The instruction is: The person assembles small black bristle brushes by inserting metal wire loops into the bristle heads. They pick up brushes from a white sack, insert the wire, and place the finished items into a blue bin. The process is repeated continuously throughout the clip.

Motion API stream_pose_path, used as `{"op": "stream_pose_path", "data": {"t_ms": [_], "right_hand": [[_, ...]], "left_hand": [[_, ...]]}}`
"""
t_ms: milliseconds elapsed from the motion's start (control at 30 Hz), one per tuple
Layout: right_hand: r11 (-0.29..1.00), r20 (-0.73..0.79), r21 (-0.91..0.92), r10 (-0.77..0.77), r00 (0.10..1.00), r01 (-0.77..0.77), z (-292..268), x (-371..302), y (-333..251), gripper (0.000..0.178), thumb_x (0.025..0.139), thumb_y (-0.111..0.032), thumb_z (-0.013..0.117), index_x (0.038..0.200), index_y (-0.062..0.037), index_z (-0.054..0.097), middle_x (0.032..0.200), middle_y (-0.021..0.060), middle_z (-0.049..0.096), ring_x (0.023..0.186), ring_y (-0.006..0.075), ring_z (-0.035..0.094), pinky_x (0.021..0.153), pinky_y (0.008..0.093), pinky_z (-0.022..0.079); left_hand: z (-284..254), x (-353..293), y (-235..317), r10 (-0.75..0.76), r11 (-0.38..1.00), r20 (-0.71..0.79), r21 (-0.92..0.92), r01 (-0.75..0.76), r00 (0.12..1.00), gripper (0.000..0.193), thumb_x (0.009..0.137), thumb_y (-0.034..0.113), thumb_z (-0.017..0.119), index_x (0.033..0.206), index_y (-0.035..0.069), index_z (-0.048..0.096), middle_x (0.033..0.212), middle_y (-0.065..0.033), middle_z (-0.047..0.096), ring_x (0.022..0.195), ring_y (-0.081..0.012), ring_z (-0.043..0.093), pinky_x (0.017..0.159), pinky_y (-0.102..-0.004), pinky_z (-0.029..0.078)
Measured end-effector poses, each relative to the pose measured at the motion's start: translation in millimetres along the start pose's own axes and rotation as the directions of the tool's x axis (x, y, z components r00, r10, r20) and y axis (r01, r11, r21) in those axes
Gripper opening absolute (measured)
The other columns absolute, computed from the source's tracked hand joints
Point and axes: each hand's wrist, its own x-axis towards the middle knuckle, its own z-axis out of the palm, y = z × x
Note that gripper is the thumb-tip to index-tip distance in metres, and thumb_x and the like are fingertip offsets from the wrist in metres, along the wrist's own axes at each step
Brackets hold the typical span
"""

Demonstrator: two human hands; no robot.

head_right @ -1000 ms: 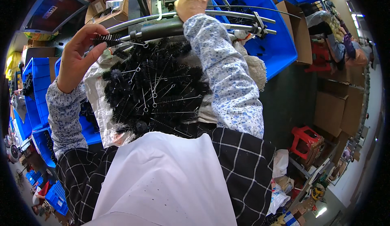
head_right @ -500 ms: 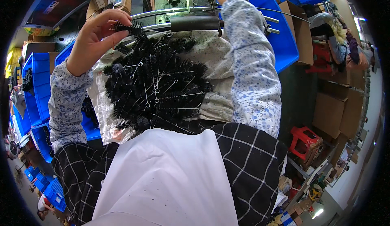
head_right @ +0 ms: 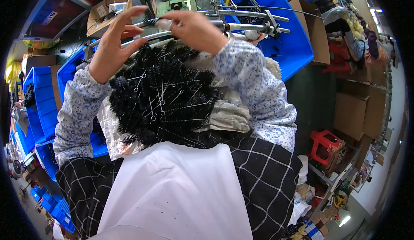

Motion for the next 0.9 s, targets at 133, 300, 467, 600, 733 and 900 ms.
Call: {"op": "stream_pose_path", "data": {"t_ms": [133,300,467,600,733,900], "right_hand": [[0.682,-0.49,-0.699,-0.238,0.839,-0.215,-32,36,55,0.027,0.085,-0.028,0.059,0.107,-0.0133,0.067,0.091,0.0079,0.066,0.086,0.0262,0.064,0.077,0.0364,0.051],[0.439,-0.401,-0.866,-0.325,0.856,-0.239,-33,63,85,0.022,0.082,-0.021,0.059,0.102,-0.0174,0.069,0.087,0.0062,0.065,0.085,0.0251,0.064,0.075,0.0372,0.052],[0.392,-0.377,-0.893,-0.385,0.842,-0.221,-33,67,94,0.018,0.082,-0.021,0.061,0.096,-0.0169,0.07,0.083,0.0057,0.064,0.082,0.0242,0.063,0.072,0.0372,0.053],[0.406,-0.374,-0.887,-0.348,0.86,-0.221,-32,68,94,0.019,0.082,-0.022,0.061,0.098,-0.0169,0.07,0.083,0.0054,0.065,0.081,0.0244,0.064,0.072,0.0376,0.053],[0.454,-0.374,-0.869,-0.341,0.863,-0.197,-31,71,102,0.022,0.083,-0.023,0.06,0.102,-0.017,0.069,0.087,0.0055,0.064,0.086,0.024,0.062,0.076,0.0379,0.051],[0.64,-0.37,-0.757,-0.25,0.895,-0.134,-37,85,115,0.028,0.085,-0.022,0.056,0.107,-0.0057,0.062,0.101,0.0158,0.058,0.092,0.032,0.059,0.08,0.0412,0.047]], "left_hand": [[-8,-18,-17,-0.169,0.985,0.431,0.113,0.133,0.887,0.059,0.081,0.02,0.07,0.13,0.004,0.041,0.117,-0.0116,0.052,0.099,-0.0211,0.053,0.088,-0.0338,0.045],[11,-25,-11,-0.042,0.981,0.625,0.174,-0.087,0.78,0.046,0.08,0.021,0.07,0.118,0.004,0.049,0.107,-0.0112,0.056,0.095,-0.0248,0.054,0.085,-0.0343,0.046],[3,-16,2,-0.211,0.977,0.711,0.124,0.176,0.671,0.034,0.076,0.014,0.072,0.102,0.003,0.054,0.098,-0.007,0.056,0.089,-0.0205,0.054,0.082,-0.0325,0.044],[-10,-19,3,-0.02,0.992,0.643,-0.081,0.094,0.766,0.03,0.074,0.007,0.07,0.1,0.003,0.055,0.095,-0.0055,0.056,0.093,-0.0172,0.053,0.086,-0.0299,0.042],[-28,-24,12,-0.009,0.984,0.545,-0.143,0.103,0.838,0.031,0.075,0.007,0.071,0.102,0.002,0.055,0.096,-0.0043,0.057,0.094,-0.0159,0.055,0.088,-0.0302,0.044],[-35,-22,14,0.004,0.949,0.466,-0.281,0.144,0.885,0.03,0.079,0.007,0.071,0.104,0.003,0.055,0.099,-0.0025,0.055,0.095,-0.0121,0.054,0.091,-0.0287,0.044]]}}
